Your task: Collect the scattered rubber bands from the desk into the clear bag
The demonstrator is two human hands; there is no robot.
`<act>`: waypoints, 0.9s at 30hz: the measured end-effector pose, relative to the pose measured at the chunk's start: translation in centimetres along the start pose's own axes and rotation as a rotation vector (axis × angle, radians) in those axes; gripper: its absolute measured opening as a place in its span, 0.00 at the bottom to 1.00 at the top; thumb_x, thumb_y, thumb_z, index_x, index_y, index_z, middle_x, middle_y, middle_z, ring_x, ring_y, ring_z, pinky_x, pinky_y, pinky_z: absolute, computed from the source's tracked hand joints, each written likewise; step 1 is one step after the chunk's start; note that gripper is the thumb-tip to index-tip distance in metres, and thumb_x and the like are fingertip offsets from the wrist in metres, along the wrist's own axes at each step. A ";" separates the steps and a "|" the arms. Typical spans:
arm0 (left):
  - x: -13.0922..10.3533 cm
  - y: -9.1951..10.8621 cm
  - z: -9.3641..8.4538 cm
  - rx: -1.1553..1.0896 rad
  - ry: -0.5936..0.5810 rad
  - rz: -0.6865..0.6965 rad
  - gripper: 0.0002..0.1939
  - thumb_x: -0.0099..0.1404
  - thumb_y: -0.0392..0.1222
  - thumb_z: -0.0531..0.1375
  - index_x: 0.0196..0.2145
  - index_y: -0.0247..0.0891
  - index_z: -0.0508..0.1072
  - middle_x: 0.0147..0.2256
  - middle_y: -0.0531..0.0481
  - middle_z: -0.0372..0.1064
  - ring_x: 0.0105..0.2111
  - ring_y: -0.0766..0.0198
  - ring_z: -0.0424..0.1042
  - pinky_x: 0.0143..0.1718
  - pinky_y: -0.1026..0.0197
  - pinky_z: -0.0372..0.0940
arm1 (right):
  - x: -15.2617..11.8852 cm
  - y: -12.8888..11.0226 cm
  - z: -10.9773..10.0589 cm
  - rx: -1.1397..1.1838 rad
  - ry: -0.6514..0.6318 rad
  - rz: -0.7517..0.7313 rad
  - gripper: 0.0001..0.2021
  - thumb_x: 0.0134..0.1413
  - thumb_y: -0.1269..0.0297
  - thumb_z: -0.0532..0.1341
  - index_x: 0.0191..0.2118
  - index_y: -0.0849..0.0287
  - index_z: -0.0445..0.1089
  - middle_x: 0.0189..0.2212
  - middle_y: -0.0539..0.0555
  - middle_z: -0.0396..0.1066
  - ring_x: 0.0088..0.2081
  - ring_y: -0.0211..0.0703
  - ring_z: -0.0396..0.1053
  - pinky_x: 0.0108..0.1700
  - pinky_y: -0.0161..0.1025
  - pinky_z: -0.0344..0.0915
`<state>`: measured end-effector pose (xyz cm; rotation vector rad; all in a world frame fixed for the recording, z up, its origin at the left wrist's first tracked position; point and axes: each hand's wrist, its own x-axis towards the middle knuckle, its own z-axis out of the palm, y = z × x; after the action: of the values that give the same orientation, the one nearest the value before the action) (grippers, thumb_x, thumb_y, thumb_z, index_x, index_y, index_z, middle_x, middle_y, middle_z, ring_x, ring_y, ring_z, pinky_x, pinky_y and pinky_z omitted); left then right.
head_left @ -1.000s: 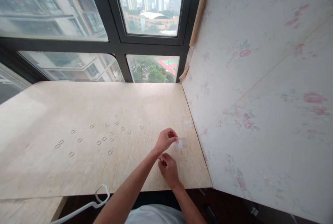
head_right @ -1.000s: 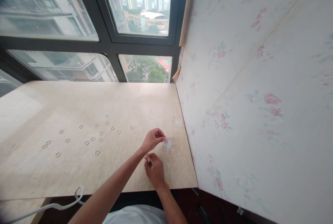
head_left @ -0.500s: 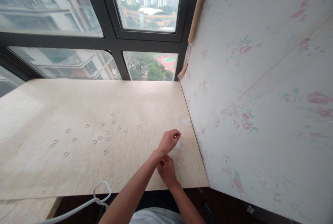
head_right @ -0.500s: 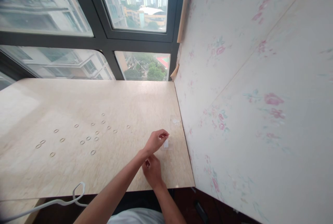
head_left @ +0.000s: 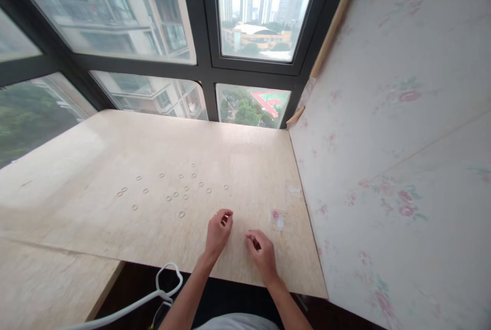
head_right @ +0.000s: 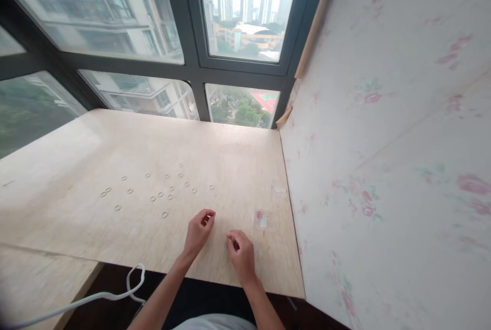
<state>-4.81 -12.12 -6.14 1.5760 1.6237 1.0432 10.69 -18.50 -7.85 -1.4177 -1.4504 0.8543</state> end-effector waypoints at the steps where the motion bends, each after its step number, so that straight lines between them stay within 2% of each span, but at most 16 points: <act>1: -0.6 -0.7 -0.6 0.023 0.028 -0.007 0.08 0.61 0.40 0.53 0.34 0.38 0.71 0.32 0.48 0.74 0.28 0.61 0.72 0.30 0.59 0.67 | -0.1 0.1 0.0 0.000 -0.009 0.013 0.08 0.56 0.66 0.56 0.35 0.57 0.74 0.33 0.55 0.74 0.33 0.42 0.71 0.33 0.35 0.66; 6: -3.1 -2.7 -2.5 0.069 0.112 0.048 0.08 0.62 0.39 0.52 0.33 0.39 0.70 0.31 0.47 0.72 0.30 0.61 0.72 0.31 0.59 0.66 | 0.8 -0.1 0.1 0.117 -0.050 0.223 0.13 0.55 0.55 0.60 0.38 0.59 0.74 0.32 0.56 0.76 0.26 0.41 0.69 0.27 0.36 0.66; 8: -3.7 -2.8 -2.8 0.069 0.108 0.076 0.07 0.62 0.38 0.52 0.34 0.39 0.70 0.31 0.48 0.71 0.29 0.61 0.71 0.31 0.60 0.66 | 2.1 -1.2 0.7 0.195 -0.049 0.281 0.16 0.54 0.52 0.60 0.39 0.60 0.74 0.33 0.57 0.76 0.23 0.39 0.68 0.26 0.36 0.66; 10: -4.0 -2.9 -2.8 0.061 0.097 0.086 0.06 0.62 0.37 0.53 0.34 0.39 0.70 0.31 0.49 0.71 0.28 0.63 0.70 0.31 0.61 0.65 | 3.8 -2.8 2.0 0.244 -0.058 0.257 0.17 0.54 0.51 0.60 0.39 0.61 0.73 0.34 0.58 0.76 0.22 0.38 0.67 0.27 0.36 0.67; 13: -3.9 -2.9 -2.8 0.008 0.091 0.052 0.06 0.62 0.37 0.53 0.34 0.39 0.70 0.30 0.50 0.70 0.26 0.65 0.68 0.29 0.62 0.64 | 6.9 -5.6 5.2 0.185 -0.129 0.123 0.18 0.57 0.52 0.55 0.41 0.62 0.71 0.36 0.60 0.76 0.24 0.38 0.69 0.27 0.36 0.67; 16: -3.7 -3.1 -2.8 -0.032 0.080 0.026 0.06 0.61 0.35 0.53 0.33 0.39 0.69 0.29 0.51 0.69 0.25 0.65 0.67 0.28 0.63 0.62 | 10.6 -8.0 9.6 0.034 -0.237 0.020 0.18 0.60 0.54 0.51 0.43 0.61 0.70 0.39 0.59 0.75 0.26 0.38 0.72 0.27 0.35 0.67; 19: -3.8 -3.3 -3.0 -0.026 0.056 0.062 0.07 0.59 0.31 0.53 0.32 0.39 0.69 0.29 0.51 0.68 0.26 0.65 0.66 0.29 0.63 0.60 | 14.4 -9.5 14.4 -0.100 -0.374 -0.039 0.14 0.60 0.57 0.53 0.44 0.58 0.71 0.39 0.53 0.75 0.27 0.37 0.72 0.29 0.34 0.67; 22: -4.1 -3.4 -3.2 -0.032 0.038 0.107 0.08 0.57 0.29 0.53 0.31 0.39 0.69 0.29 0.51 0.67 0.27 0.64 0.65 0.30 0.62 0.59 | 17.8 -9.9 18.4 -0.315 -0.502 -0.082 0.07 0.57 0.63 0.59 0.40 0.58 0.72 0.38 0.53 0.74 0.33 0.38 0.72 0.38 0.37 0.67; 24: -4.3 -3.6 -3.3 -0.051 0.027 0.120 0.08 0.57 0.29 0.54 0.30 0.39 0.69 0.28 0.50 0.67 0.27 0.64 0.65 0.30 0.62 0.59 | 19.4 -9.8 20.0 -0.482 -0.568 -0.081 0.08 0.58 0.62 0.61 0.40 0.60 0.71 0.39 0.54 0.73 0.39 0.41 0.71 0.43 0.42 0.67; 27: -4.5 -3.8 -3.4 -0.076 0.011 0.124 0.08 0.56 0.28 0.54 0.30 0.39 0.69 0.28 0.50 0.67 0.27 0.64 0.65 0.30 0.62 0.59 | 20.7 -9.5 21.2 -0.689 -0.648 -0.064 0.12 0.61 0.60 0.59 0.46 0.61 0.69 0.45 0.55 0.70 0.43 0.43 0.70 0.45 0.47 0.68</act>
<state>-9.24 -16.82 -8.21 1.6400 1.4908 1.1661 -10.95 3.43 -3.67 -1.6394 -2.4408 0.8520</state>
